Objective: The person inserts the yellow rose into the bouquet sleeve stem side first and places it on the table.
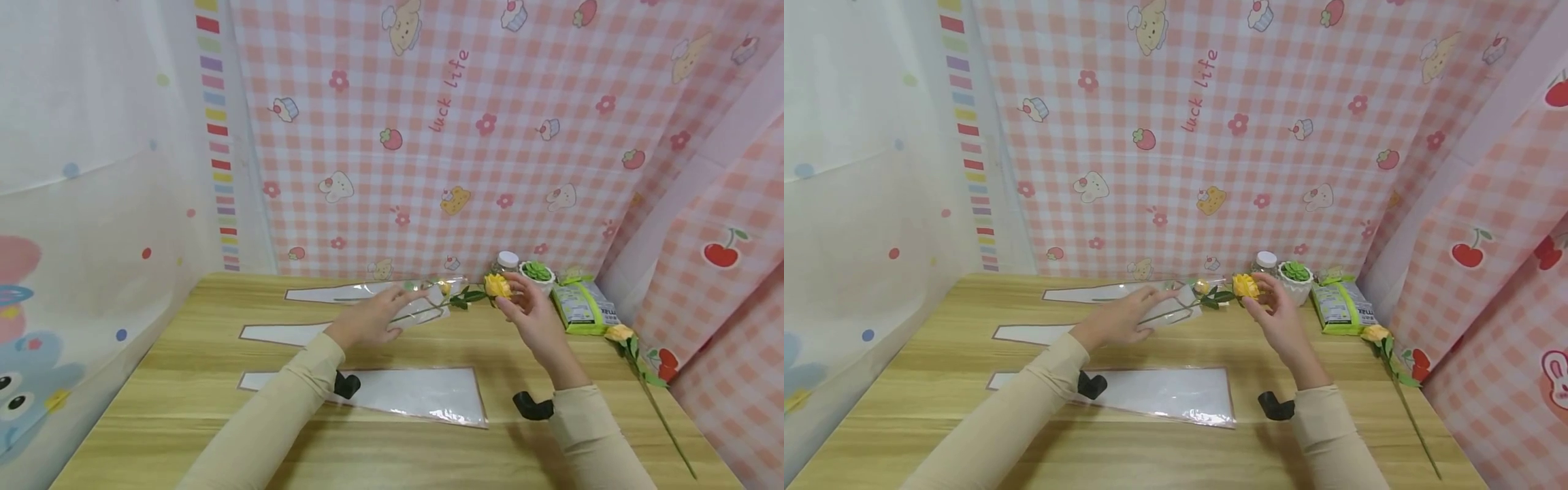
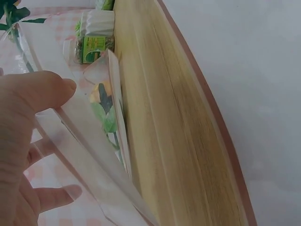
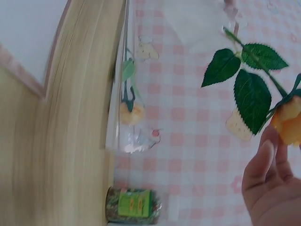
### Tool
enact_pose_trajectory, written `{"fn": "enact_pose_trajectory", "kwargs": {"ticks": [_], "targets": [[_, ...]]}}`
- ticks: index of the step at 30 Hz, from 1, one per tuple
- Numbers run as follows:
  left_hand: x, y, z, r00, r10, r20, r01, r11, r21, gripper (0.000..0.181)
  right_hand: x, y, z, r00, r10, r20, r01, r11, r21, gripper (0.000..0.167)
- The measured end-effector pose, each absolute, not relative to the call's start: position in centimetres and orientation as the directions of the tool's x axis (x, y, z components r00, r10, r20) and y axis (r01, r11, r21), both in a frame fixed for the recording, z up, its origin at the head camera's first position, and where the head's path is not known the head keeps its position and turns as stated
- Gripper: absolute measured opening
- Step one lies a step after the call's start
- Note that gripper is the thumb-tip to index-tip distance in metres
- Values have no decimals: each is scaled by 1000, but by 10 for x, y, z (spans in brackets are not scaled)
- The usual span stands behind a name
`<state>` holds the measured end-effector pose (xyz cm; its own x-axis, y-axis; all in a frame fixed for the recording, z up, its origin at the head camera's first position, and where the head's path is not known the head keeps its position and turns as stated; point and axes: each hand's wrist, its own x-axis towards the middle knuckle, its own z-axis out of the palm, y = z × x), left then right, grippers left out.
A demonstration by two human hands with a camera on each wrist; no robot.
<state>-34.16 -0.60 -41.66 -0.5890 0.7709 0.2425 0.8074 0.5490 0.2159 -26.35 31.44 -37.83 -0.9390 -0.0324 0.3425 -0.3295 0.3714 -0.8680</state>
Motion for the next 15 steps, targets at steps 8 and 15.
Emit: {"fn": "enact_pose_trajectory", "kwargs": {"ticks": [8, 15], "targets": [[-340, -4, -418, -596, 767, 236, 803, 570, 176, 97, -263, 292, -371, -922, 50, 385, -333, 409, -850, 45], [-338, -3, -419, -576, 778, 252, 817, 550, 170, 100, -267, 279, -372, -914, 75, 399, -331, 433, -839, 42]]}}
